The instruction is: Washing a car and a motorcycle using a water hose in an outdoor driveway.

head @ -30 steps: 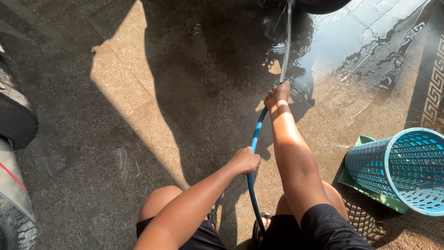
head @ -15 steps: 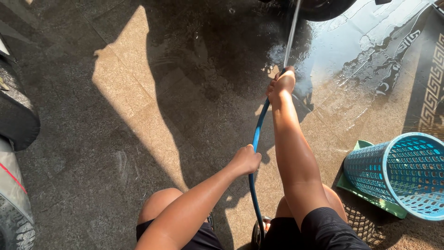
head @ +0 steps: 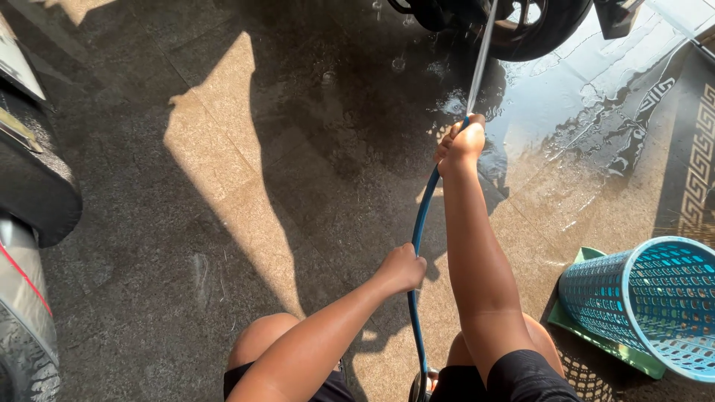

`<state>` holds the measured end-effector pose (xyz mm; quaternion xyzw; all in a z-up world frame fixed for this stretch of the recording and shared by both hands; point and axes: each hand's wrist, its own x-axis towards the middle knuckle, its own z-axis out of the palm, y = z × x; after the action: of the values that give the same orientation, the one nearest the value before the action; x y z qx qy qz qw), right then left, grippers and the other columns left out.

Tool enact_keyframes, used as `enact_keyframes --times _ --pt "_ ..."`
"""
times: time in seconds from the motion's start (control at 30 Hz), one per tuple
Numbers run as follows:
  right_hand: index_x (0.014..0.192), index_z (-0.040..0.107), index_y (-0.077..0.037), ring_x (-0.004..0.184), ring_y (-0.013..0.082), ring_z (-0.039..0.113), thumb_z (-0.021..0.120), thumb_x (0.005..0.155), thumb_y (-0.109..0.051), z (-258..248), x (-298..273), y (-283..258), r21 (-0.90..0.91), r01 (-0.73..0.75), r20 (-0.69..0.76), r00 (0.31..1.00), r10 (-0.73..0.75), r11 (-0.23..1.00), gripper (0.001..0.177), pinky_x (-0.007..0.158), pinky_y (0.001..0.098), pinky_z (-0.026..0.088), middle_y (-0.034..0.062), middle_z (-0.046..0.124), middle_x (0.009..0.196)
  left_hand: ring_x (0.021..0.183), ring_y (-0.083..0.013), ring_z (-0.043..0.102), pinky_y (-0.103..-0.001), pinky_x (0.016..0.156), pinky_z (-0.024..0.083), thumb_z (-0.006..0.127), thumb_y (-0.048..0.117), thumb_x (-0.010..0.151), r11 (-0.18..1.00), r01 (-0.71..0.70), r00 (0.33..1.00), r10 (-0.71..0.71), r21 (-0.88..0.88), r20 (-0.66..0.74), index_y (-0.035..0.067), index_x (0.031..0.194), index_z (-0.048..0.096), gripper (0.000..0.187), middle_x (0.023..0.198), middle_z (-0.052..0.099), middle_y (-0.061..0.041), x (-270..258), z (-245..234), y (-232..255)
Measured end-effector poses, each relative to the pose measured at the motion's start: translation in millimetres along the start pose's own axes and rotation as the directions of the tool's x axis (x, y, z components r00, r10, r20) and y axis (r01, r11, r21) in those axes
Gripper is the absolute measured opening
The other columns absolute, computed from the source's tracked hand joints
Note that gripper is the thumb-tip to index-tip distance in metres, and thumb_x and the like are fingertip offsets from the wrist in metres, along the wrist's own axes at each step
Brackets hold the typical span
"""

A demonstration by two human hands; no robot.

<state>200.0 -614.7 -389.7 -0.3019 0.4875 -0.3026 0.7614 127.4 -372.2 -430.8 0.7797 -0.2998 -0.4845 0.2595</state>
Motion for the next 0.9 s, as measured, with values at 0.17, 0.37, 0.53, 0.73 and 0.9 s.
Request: enact_keyframes --times 0.17,0.37,0.53,0.73,0.9 --pt "0.058 0.033 -0.017 0.04 0.0131 0.018 0.04 0.094 -0.049 3 1 3 0.005 -0.023 0.022 1.0 0.023 1.0 0.048 0.043 0.0331 0.015 -0.0038 0.024 0.048 0.082 -0.0326 0.072 -0.045 0.073 0.059 0.048 0.019 0.097 0.999 0.047 0.998 -0.046 -0.02 0.04 -0.014 0.124 0.052 0.043 0.099 0.069 -0.025 -7 -5 7" --pt "0.058 0.033 -0.016 0.039 0.0134 0.018 0.041 0.092 -0.047 8 8 23 -0.189 -0.101 0.135 0.983 0.128 0.977 0.047 0.042 0.0339 0.015 -0.0021 0.024 0.047 0.085 -0.0286 0.072 -0.043 0.08 0.059 0.046 0.016 0.099 0.992 0.116 0.982 -0.108 -0.043 0.156 -0.013 0.13 0.047 0.043 0.097 0.073 -0.02 -9 4 5" --pt "0.059 0.036 -0.015 0.039 0.0143 0.019 0.044 0.089 -0.043 15 10 40 -0.313 -0.184 0.145 0.96 0.239 0.932 0.042 0.042 0.0335 0.015 0.0 0.024 0.046 0.084 -0.0238 0.073 -0.039 0.083 0.057 0.05 0.015 0.099 0.991 0.081 0.984 -0.062 -0.108 0.168 -0.015 0.122 0.055 0.038 0.094 0.074 -0.02 -1 13 -9" --pt "0.06 0.031 -0.016 0.04 0.0133 0.02 0.042 0.092 -0.051 19 22 62 -0.31 -0.255 0.097 0.95 0.297 0.916 0.049 0.043 0.033 0.018 -0.0007 0.026 0.049 0.072 -0.0236 0.073 -0.038 0.067 0.06 0.054 0.007 0.092 0.974 0.14 0.976 -0.107 -0.176 0.189 -0.018 0.108 0.071 0.034 0.086 0.074 -0.019 7 11 -23" --pt "0.061 0.033 -0.015 0.04 0.0137 0.019 0.041 0.092 -0.047 23 18 71 -0.362 -0.278 0.131 0.93 0.344 0.89 0.045 0.043 0.0338 0.018 0.0003 0.025 0.049 0.075 -0.0256 0.073 -0.037 0.065 0.062 0.054 0.008 0.097 0.954 0.191 0.966 -0.141 -0.232 0.215 -0.018 0.114 0.056 0.032 0.091 0.073 -0.021 5 11 -25"
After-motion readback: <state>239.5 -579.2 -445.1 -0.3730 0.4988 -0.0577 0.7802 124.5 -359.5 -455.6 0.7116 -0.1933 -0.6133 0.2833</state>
